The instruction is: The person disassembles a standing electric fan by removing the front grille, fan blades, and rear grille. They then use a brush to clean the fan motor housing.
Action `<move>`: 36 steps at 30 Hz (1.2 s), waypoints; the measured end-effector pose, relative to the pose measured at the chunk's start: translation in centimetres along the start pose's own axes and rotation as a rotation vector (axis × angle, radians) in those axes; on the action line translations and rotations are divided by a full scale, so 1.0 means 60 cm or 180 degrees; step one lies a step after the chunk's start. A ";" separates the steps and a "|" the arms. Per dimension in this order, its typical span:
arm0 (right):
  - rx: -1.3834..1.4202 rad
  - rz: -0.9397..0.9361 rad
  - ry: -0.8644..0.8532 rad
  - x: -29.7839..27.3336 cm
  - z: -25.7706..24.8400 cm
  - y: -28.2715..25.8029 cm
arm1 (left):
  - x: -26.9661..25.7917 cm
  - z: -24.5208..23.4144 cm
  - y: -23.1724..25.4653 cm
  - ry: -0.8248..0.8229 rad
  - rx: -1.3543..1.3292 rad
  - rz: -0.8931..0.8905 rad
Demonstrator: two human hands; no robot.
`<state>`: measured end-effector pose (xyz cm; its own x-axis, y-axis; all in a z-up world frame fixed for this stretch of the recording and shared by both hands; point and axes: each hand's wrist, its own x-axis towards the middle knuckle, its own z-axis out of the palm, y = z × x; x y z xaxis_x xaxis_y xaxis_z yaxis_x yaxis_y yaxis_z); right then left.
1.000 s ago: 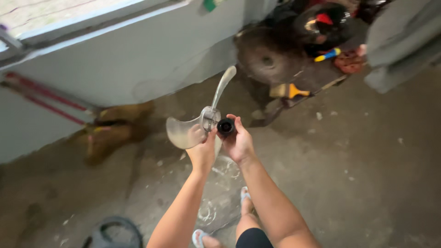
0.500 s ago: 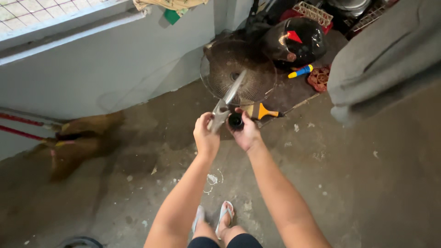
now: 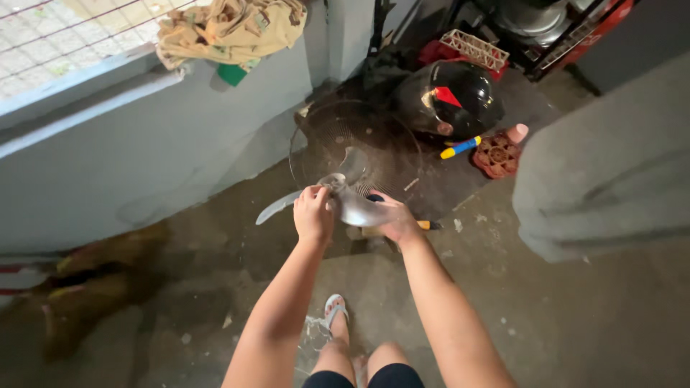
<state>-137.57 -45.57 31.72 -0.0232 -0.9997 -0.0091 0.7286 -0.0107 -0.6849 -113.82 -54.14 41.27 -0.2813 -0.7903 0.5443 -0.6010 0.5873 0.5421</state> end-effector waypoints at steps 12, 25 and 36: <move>-0.2265 0.0584 0.1715 0.278 -0.184 -0.047 | 0.120 0.215 -0.113 -0.0879 0.1058 0.0832; -0.2701 0.0645 0.1866 0.396 -0.289 0.052 | 0.126 0.420 -0.139 -0.2058 0.1185 0.0431; -0.4850 -0.0019 0.1514 0.380 -0.286 0.100 | 0.103 0.422 -0.172 -0.1517 -0.0018 -0.0606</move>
<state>-145.46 -68.06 14.93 -0.4378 -0.8989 -0.0204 -0.5996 0.3087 -0.7384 -128.31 -69.53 22.84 -0.4777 -0.8745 0.0839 -0.6713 0.4250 0.6073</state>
